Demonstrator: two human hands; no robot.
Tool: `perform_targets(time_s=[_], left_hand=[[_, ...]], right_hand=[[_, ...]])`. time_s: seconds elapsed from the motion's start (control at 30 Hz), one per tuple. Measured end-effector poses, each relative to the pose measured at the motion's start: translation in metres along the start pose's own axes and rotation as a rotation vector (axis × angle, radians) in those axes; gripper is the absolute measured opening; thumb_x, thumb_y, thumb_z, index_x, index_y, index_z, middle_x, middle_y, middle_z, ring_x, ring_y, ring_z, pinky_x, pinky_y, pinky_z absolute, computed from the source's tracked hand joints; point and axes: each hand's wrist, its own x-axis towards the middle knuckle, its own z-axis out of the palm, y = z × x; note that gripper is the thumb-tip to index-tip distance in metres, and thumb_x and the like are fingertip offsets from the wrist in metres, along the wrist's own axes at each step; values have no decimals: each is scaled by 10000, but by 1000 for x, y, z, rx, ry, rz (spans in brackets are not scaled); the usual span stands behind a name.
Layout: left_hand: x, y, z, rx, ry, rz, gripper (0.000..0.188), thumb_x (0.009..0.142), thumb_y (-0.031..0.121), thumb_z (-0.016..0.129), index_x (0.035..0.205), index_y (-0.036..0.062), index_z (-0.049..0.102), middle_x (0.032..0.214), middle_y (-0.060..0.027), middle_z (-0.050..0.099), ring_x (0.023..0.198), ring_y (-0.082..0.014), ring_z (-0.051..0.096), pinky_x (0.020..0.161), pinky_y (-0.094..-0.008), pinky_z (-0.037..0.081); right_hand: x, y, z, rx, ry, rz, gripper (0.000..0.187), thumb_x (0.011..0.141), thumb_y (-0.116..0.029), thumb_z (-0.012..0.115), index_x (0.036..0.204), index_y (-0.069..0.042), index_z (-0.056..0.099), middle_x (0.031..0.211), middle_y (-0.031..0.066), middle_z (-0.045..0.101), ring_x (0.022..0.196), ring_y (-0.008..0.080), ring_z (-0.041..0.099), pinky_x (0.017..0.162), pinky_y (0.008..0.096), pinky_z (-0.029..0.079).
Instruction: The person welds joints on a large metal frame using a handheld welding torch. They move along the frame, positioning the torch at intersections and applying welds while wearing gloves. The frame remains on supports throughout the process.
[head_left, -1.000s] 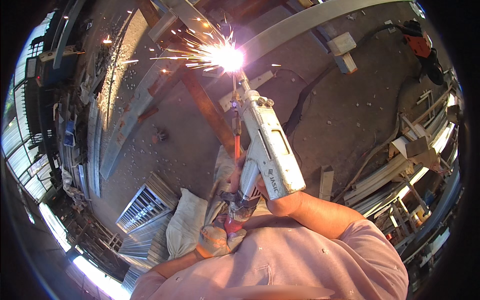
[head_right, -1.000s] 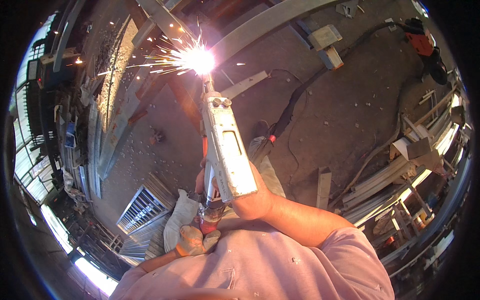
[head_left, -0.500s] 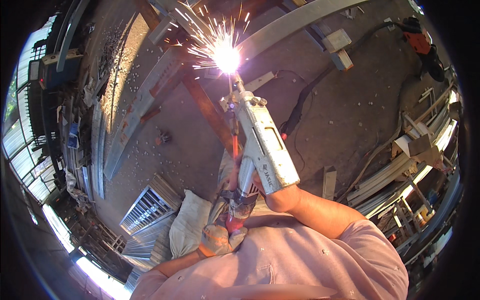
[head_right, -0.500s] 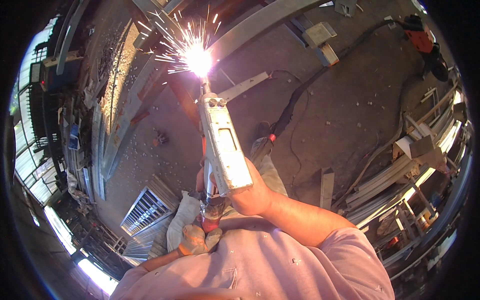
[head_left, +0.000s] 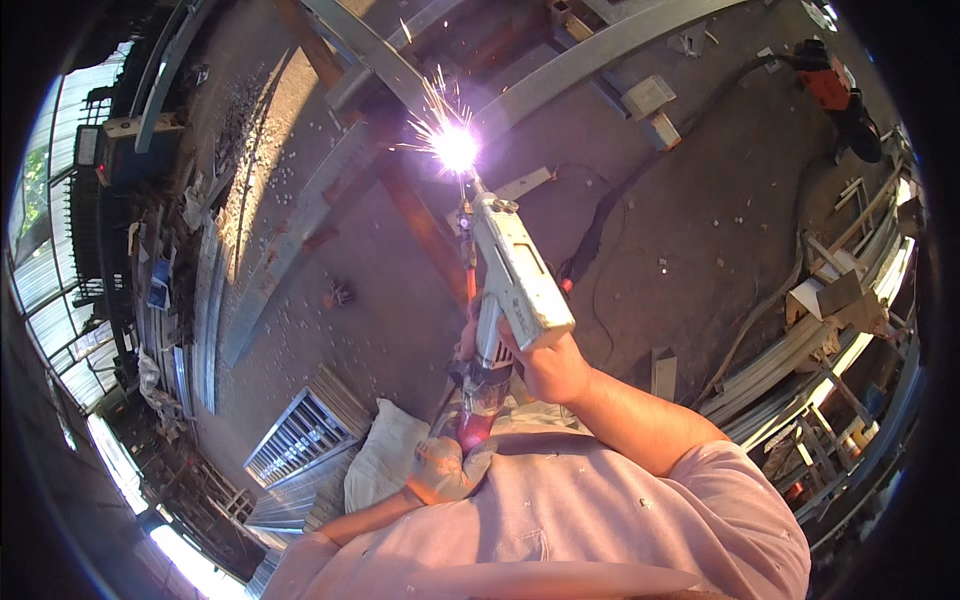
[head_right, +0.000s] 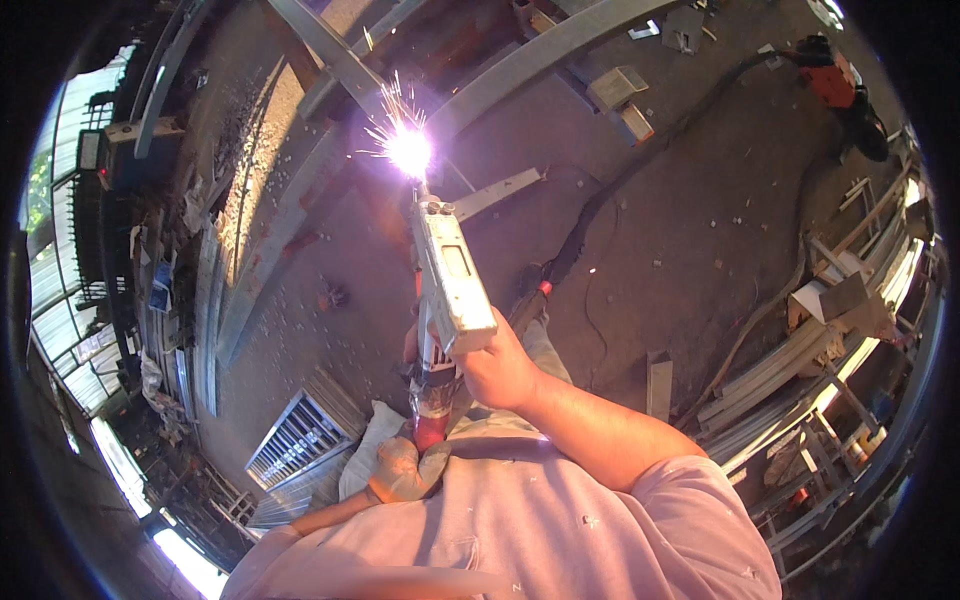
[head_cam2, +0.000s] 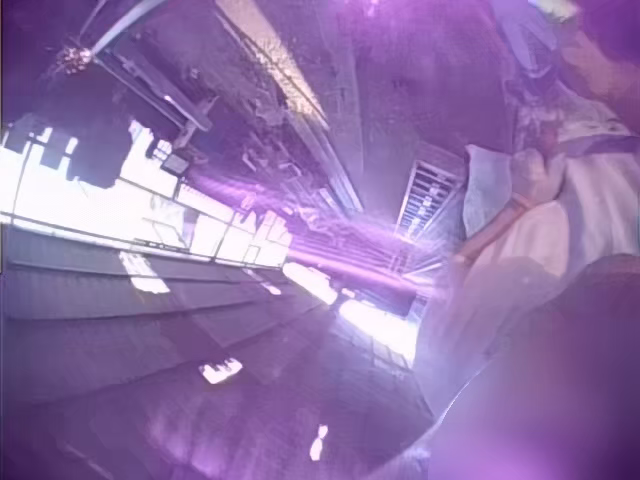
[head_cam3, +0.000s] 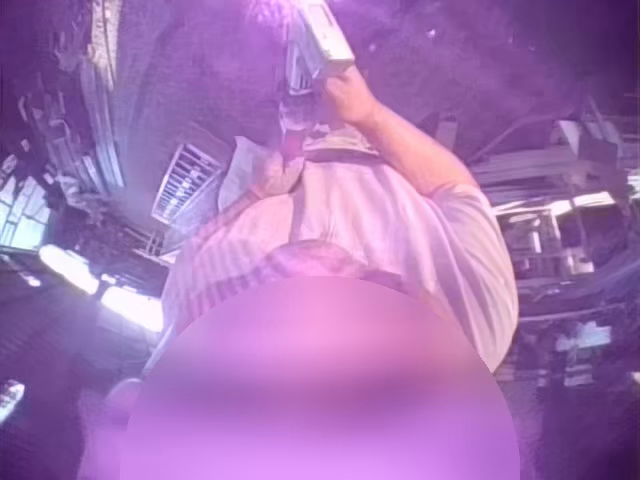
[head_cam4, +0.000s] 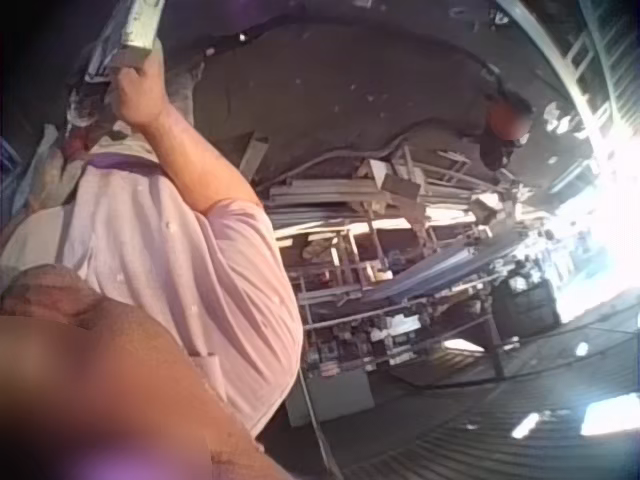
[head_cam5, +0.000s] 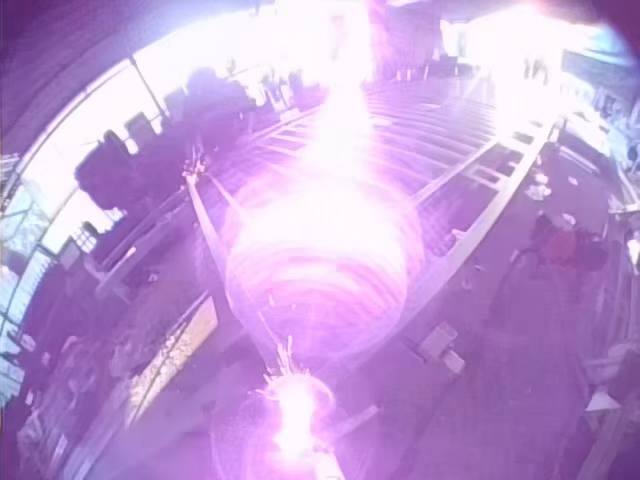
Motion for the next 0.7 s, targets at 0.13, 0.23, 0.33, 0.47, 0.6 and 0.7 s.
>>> perform_targets(time_s=[0.13,0.23,0.33,0.47,0.6,0.7], left_hand=[[-2,-5,7,-56,124,55,312,929,276,850,774,44,712,593,-152,587,464,-358,571,445,-493,396],[-4,0,5,-22,73,26,309,953,307,817,887,23,714,727,-193,692,573,-388,663,514,-489,477],[-1,6,4,-130,102,13,327,983,334,773,976,13,710,839,-217,738,675,-410,710,590,-492,529],[-3,13,5,-225,84,-15,358,1010,357,720,1073,5,704,914,-224,749,785,-454,727,685,-513,565],[-4,18,5,-245,95,-63,349,1000,339,725,1093,3,708,907,-229,751,810,-456,731,715,-504,572],[3,22,8,-285,146,-121,348,988,335,733,1088,2,714,899,-229,753,812,-445,732,715,-503,568]], right_hand=[[-4,0,7,3,42,4,439,1183,-338,471,1403,41,485,1024,134,721,974,204,689,902,360,530],[-17,-3,13,-14,71,-17,398,1168,-271,489,1439,20,469,1058,130,702,979,200,689,898,358,537],[-29,-3,19,20,104,-61,388,1154,-212,505,1476,-2,455,1082,124,687,985,198,687,893,358,543],[-40,-6,24,-89,111,-77,416,1170,-295,496,1402,51,491,1051,164,712,1001,243,712,935,374,535],[-39,-10,26,-155,74,-80,430,1164,-304,510,1404,52,493,1055,167,711,1012,247,713,945,373,529],[-29,-15,19,-101,44,-38,364,1154,-218,511,1432,12,470,1077,148,704,1015,223,691,926,372,532]])
